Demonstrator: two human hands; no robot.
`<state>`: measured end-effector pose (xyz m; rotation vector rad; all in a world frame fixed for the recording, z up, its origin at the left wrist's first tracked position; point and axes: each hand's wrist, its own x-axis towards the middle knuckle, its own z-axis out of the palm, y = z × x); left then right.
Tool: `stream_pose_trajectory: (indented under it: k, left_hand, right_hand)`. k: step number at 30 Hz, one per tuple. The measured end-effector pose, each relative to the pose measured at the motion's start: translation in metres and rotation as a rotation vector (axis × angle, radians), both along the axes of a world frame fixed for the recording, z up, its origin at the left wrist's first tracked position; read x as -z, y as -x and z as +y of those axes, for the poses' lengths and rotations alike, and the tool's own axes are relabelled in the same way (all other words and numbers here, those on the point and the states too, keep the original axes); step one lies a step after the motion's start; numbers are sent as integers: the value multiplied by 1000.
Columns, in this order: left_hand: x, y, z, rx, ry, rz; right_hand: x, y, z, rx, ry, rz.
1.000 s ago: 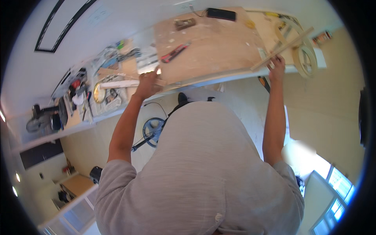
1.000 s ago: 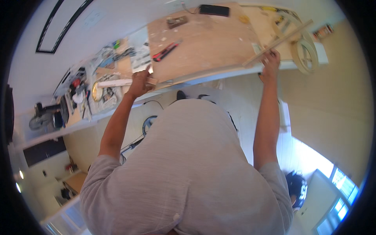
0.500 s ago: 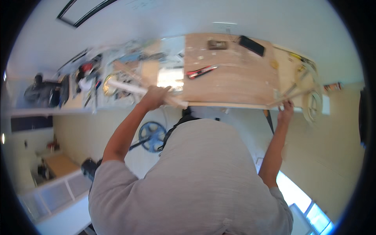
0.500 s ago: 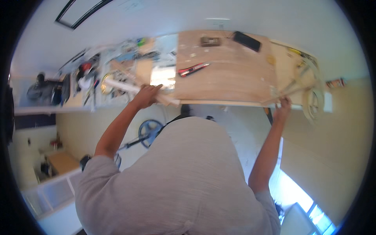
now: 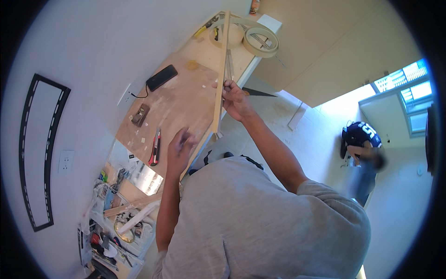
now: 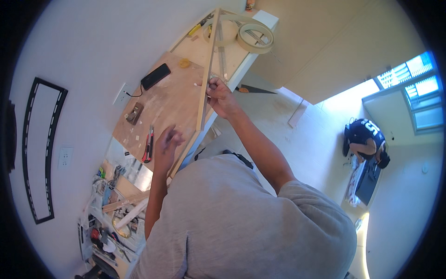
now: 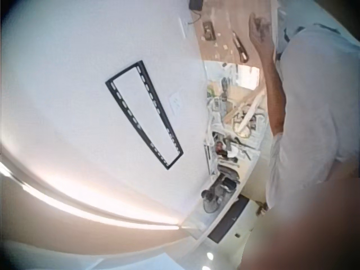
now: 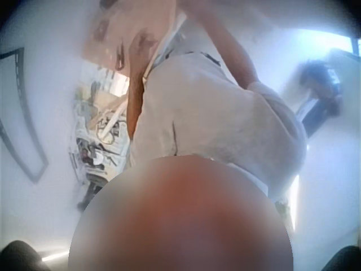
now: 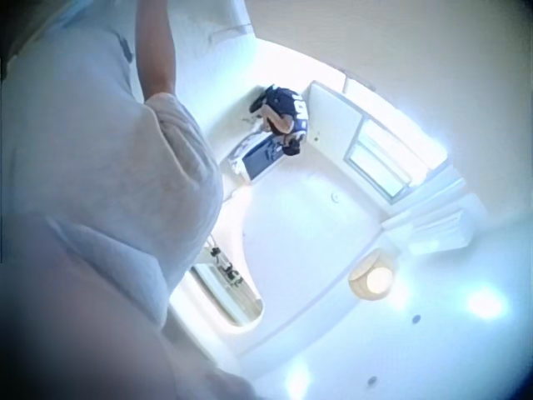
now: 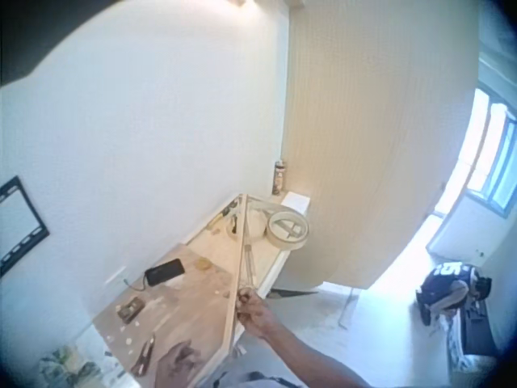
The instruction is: The person uses a utility knife to score and cut a thin wooden strip on a workbench. They repeatedly align the strip, score it, and break off sections, then inspect the cut pieces.
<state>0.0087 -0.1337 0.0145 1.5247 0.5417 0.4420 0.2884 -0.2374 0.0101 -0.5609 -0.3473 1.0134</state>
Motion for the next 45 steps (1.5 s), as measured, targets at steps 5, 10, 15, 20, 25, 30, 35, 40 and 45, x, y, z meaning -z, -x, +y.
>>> stream_pose_trajectory:
  k: [5, 10, 15, 20, 25, 30, 35, 40, 45]
  left_hand:
    - [-38, -83, -26, 112, 323, -26]
    - [-38, -119, -48, 241, -10, 141]
    - [-31, -132, -61, 366, 325, 161]
    - [-20, -131, -76, 479, 651, 226]
    - [-7, -119, -77, 603, 648, 307]
    - [0, -87, -59, 773, 675, 358]
    - [8, -62, -42, 916, 577, 391]
    - [13, -61, -53, 1008, 290, 563]
    - [25, -61, -89, 1023, 202, 404]
  right_hand:
    - [0, 7, -20, 125, 115, -153]
    - [1, 22, -44, 422, 244, -420]
    - [-10, 1, -91, 431, 360, -273]
    - [-4, -61, -133, 464, 291, -156]
    - [-13, -94, -171, 625, 226, -22]
    - [-25, -105, -217, 792, 292, -45]
    - [-27, -71, -245, 875, 250, -41]
    - [-44, -15, -273, 946, 338, -81]
    - [-60, 48, -309, 978, 346, -139]
